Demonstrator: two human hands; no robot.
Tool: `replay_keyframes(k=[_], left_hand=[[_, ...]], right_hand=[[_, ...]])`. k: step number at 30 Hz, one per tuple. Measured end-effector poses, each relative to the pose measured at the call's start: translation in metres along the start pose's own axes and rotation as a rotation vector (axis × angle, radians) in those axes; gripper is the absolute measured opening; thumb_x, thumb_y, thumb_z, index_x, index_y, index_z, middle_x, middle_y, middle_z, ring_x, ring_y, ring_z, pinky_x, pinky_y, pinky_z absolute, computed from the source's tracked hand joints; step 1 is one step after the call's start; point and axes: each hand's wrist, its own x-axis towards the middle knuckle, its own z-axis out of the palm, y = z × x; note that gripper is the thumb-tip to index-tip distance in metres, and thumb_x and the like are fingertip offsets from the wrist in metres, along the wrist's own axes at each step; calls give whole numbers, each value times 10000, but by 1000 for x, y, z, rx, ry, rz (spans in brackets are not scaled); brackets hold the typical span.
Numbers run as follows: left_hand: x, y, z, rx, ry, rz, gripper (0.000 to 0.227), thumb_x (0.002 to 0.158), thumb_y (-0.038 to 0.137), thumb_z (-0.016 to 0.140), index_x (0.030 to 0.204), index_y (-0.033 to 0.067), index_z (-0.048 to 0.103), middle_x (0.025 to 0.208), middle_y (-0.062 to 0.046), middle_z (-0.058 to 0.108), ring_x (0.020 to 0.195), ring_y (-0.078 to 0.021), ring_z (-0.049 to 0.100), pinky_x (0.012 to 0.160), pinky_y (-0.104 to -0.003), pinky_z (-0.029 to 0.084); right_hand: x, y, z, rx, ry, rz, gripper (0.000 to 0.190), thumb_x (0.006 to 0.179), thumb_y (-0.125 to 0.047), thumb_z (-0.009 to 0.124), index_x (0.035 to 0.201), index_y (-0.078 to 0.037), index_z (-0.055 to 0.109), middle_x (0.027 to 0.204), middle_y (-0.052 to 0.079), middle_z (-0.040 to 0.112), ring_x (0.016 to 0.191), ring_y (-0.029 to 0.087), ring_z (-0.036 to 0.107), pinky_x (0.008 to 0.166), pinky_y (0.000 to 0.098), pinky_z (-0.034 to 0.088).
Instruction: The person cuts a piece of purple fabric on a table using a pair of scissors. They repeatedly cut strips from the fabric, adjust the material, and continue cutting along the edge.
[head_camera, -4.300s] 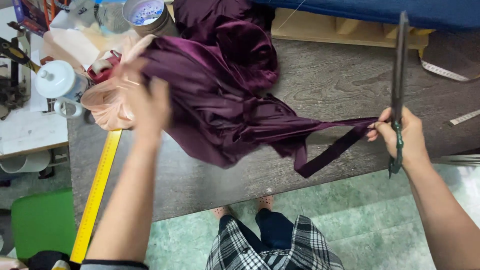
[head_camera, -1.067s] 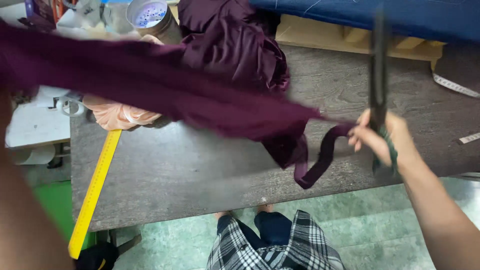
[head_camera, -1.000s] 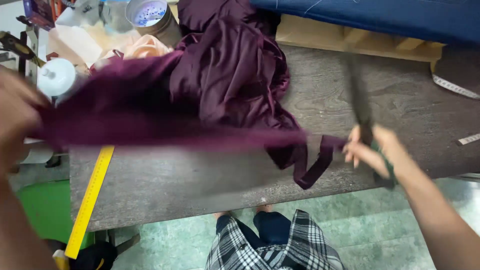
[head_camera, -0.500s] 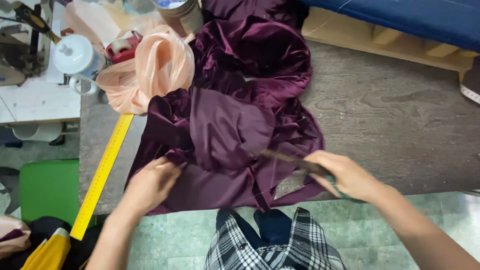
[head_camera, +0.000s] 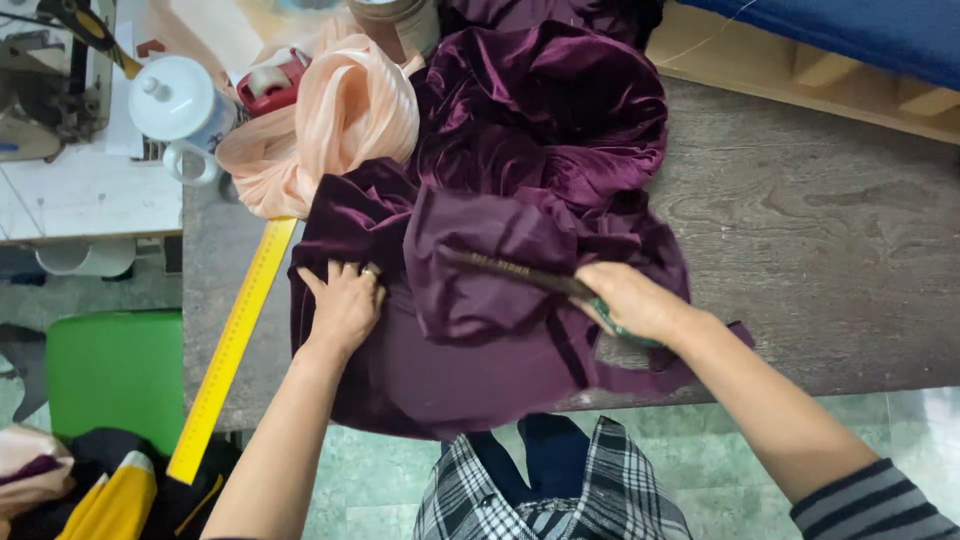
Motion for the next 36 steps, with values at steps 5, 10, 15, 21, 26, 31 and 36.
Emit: replay_keyframes(k=[5, 10, 15, 21, 26, 31, 36], left_hand=[[36, -5, -13, 73, 85, -11, 335, 900, 288, 503, 1184, 183, 647, 1022, -80, 639, 1104, -292, 529, 980, -762, 247], [58, -12, -14, 17, 190, 70, 246, 885, 174, 530, 1032, 114, 717, 1034, -132, 655, 1087, -322, 530, 986, -750, 270], [40, -28, -16, 46, 264, 189, 297, 810, 186, 629, 1092, 110, 682, 1091, -131, 625, 1131, -299, 537, 1048, -640, 304], [-71, -15, -46, -100, 359, 249, 488, 766, 256, 645, 1229, 151, 535, 1179, -113, 524, 1071, -309, 523, 860, -467, 435], [-124, -59, -18, -123, 169, 226, 596, 672, 276, 608, 1253, 172, 527, 1282, -79, 514, 1072, -309, 526, 776, -441, 447], [-149, -83, -39, -173, 201, 317, 230, 659, 386, 607, 787, 212, 686, 1128, 18, 599, 1090, -249, 525, 855, -458, 373], [-143, -49, -78, -396, 265, 412, 207, 711, 265, 596, 559, 127, 617, 806, 49, 651, 857, -222, 557, 744, -403, 369]], right_hand=[[19, -13, -22, -57, 47, 124, 200, 847, -230, 608, 901, -47, 548, 756, 173, 602, 795, 382, 638, 703, 454, 525], [15, -25, -21, -75, 55, 231, 196, 863, -230, 605, 949, -58, 564, 828, 158, 629, 864, 364, 646, 741, 430, 533], [-16, -86, -37, -84, 105, 201, 347, 830, -122, 603, 1160, -42, 529, 1169, 156, 583, 1155, 349, 534, 974, 478, 403], [-80, -122, -15, -6, 33, 234, 544, 693, 93, 515, 1217, -53, 510, 1422, 134, 494, 1321, 329, 444, 1070, 501, 341], [-105, -123, -4, 5, -62, 277, 808, 452, 225, 437, 1201, -65, 533, 1513, 58, 400, 1408, 235, 350, 1179, 491, 175], [-112, -115, -10, -26, -66, 459, 329, 824, -157, 614, 1153, -150, 598, 1382, -38, 575, 1186, 190, 596, 955, 338, 454], [-49, -126, -30, 27, -76, 451, 420, 864, -303, 587, 1274, -211, 561, 1216, -21, 681, 1081, 196, 657, 875, 339, 487]])
